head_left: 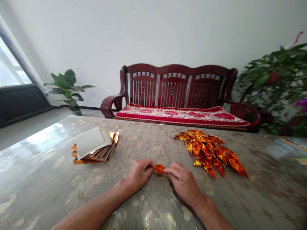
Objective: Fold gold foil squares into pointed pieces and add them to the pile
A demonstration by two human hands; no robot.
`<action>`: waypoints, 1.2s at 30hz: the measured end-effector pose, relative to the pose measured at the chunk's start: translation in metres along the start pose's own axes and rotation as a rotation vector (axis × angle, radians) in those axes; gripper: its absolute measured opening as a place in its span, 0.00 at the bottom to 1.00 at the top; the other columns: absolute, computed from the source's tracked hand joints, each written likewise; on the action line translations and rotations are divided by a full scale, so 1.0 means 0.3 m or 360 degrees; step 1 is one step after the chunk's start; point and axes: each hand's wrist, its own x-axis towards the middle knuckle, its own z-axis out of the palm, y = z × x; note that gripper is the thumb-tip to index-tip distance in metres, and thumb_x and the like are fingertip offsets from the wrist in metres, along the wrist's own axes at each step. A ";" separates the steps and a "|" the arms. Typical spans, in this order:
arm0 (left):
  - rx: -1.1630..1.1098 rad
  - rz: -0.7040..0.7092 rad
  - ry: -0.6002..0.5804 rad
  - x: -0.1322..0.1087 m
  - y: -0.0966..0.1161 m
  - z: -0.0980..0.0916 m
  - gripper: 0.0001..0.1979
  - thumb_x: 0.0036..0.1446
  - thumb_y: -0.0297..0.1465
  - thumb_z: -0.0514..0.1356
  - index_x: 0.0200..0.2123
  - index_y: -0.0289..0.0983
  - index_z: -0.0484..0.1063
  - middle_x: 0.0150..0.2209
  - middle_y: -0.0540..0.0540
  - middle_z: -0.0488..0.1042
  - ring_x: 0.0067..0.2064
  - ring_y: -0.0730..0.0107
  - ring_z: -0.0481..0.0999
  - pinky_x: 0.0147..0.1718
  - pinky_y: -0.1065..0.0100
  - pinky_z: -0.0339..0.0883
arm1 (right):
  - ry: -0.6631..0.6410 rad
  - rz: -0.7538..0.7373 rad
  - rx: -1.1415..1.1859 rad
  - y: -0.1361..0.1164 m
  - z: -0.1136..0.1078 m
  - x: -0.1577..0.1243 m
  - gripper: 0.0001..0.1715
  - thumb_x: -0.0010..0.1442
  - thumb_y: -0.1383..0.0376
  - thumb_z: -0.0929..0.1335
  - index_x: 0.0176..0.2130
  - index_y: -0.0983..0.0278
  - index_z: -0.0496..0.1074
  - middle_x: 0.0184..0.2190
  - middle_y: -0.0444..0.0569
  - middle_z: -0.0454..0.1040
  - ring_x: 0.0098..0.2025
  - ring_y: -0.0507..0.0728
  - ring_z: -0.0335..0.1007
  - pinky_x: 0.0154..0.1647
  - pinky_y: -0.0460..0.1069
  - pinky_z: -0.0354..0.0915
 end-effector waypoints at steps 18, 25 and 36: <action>-0.0439 -0.0194 0.0001 -0.001 0.001 0.025 0.05 0.52 0.25 0.61 0.30 0.38 0.65 0.22 0.56 0.69 0.25 0.75 0.67 0.25 0.75 0.56 | 0.0196 0.0476 0.0227 0.004 0.034 0.008 0.16 0.53 0.69 0.67 0.42 0.57 0.75 0.30 0.40 0.79 0.33 0.53 0.76 0.38 0.46 0.67; -0.0579 -0.0121 -0.0108 0.001 -0.010 0.020 0.03 0.55 0.25 0.58 0.33 0.38 0.66 0.24 0.55 0.72 0.26 0.76 0.68 0.27 0.75 0.57 | 0.0244 0.0430 0.0236 0.021 0.033 0.002 0.13 0.53 0.67 0.68 0.39 0.57 0.79 0.34 0.42 0.81 0.36 0.54 0.78 0.41 0.46 0.69; -0.0542 -0.0117 -0.0134 -0.008 0.006 0.019 0.03 0.56 0.27 0.58 0.35 0.38 0.66 0.29 0.52 0.78 0.32 0.71 0.75 0.32 0.73 0.64 | 0.0259 0.0521 0.0320 0.004 0.048 -0.002 0.15 0.54 0.66 0.69 0.42 0.56 0.80 0.36 0.44 0.83 0.37 0.58 0.80 0.43 0.50 0.73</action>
